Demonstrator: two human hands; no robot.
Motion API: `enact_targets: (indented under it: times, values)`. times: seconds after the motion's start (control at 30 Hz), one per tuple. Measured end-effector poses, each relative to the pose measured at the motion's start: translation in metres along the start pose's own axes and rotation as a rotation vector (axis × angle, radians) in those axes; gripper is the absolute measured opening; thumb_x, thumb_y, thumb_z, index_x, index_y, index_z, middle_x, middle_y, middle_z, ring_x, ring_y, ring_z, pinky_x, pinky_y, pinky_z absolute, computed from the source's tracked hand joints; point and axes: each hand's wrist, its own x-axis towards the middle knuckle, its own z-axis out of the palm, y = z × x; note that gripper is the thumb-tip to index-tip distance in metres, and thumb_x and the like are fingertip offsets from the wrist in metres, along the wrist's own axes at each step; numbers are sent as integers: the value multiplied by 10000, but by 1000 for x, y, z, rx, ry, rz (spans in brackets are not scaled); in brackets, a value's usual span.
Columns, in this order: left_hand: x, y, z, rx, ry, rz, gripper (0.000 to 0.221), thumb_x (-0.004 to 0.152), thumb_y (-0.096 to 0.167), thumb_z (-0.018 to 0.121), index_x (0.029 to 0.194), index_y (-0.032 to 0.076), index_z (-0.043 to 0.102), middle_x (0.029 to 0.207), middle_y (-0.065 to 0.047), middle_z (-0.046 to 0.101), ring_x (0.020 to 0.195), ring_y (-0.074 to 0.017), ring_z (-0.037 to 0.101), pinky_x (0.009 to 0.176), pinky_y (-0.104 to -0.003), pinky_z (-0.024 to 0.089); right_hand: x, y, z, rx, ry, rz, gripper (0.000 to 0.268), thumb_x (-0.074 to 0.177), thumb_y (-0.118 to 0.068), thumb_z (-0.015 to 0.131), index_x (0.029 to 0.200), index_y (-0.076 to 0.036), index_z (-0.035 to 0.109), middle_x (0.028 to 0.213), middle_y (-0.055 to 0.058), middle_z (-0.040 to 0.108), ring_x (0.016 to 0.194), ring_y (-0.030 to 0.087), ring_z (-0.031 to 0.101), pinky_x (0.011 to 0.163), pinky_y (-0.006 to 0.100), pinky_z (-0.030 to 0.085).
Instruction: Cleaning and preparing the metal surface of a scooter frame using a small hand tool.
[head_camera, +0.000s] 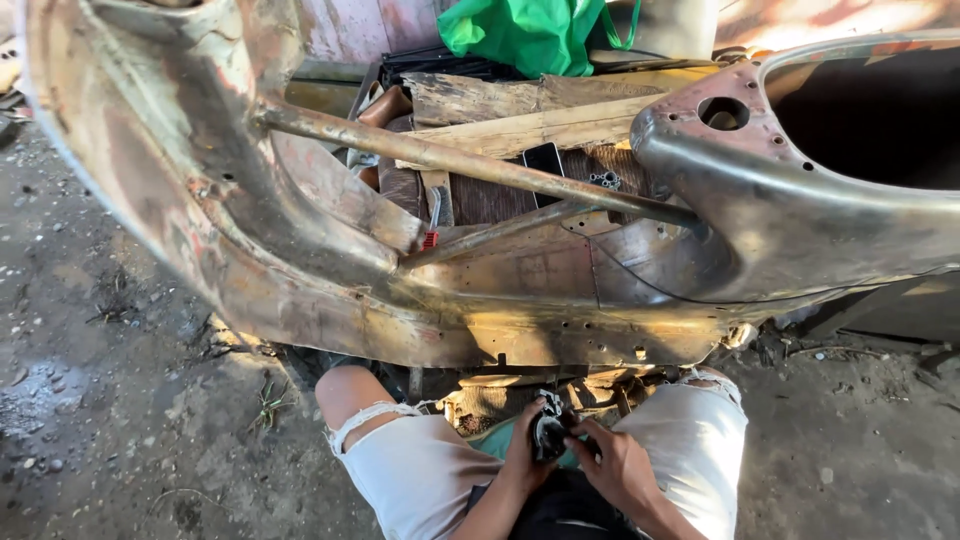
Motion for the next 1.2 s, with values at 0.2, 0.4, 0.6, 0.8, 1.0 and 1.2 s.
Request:
enact_targets:
  times: [0.2,0.4,0.6,0.8,1.0,1.2]
  values:
    - [-1,-7,-16,-47,73,79,426,940,356,643,1183,7,635,1085,-139,690,957,-212,626,803,-314,488,3,8,8,-65,-29,-1,176,862,-356,730,987,-233,746,654,-11,798,426,151,672,426,307,527]
    - [15,-4,-28,-44,137,62,464,937,312,630,1291,12,601,1186,-189,662,1059,-258,600,890,-372,501,9,5,3,-83,-11,54,184,847,-389,732,1003,-293,717,722,-30,800,544,199,727,536,348,560]
    - [9,-19,-47,432,-83,487,522,874,88,690,1344,18,474,1117,-160,649,950,-201,621,815,-298,523,12,4,5,-60,-41,3,155,856,-364,719,962,-251,716,714,-21,811,506,162,727,502,320,580]
    - [8,-16,-46,-91,-13,73,469,1015,321,527,1281,-64,559,1181,-211,653,1032,-239,602,909,-336,514,10,11,8,-73,-84,-26,139,880,-328,704,1000,-256,707,734,-31,819,495,149,728,464,289,584]
    - [-5,-4,-11,-26,86,105,520,973,396,572,1177,-83,557,1040,-185,627,941,-240,595,822,-337,499,2,-21,-8,23,-61,-7,109,875,-286,719,950,-208,727,698,-19,800,460,136,682,439,293,546]
    - [4,-10,-26,38,105,120,408,1005,315,569,1220,-27,627,1021,-139,659,838,-172,578,723,-281,454,10,-25,5,108,13,37,453,908,-427,680,1224,-140,528,718,23,812,452,170,703,403,326,536]
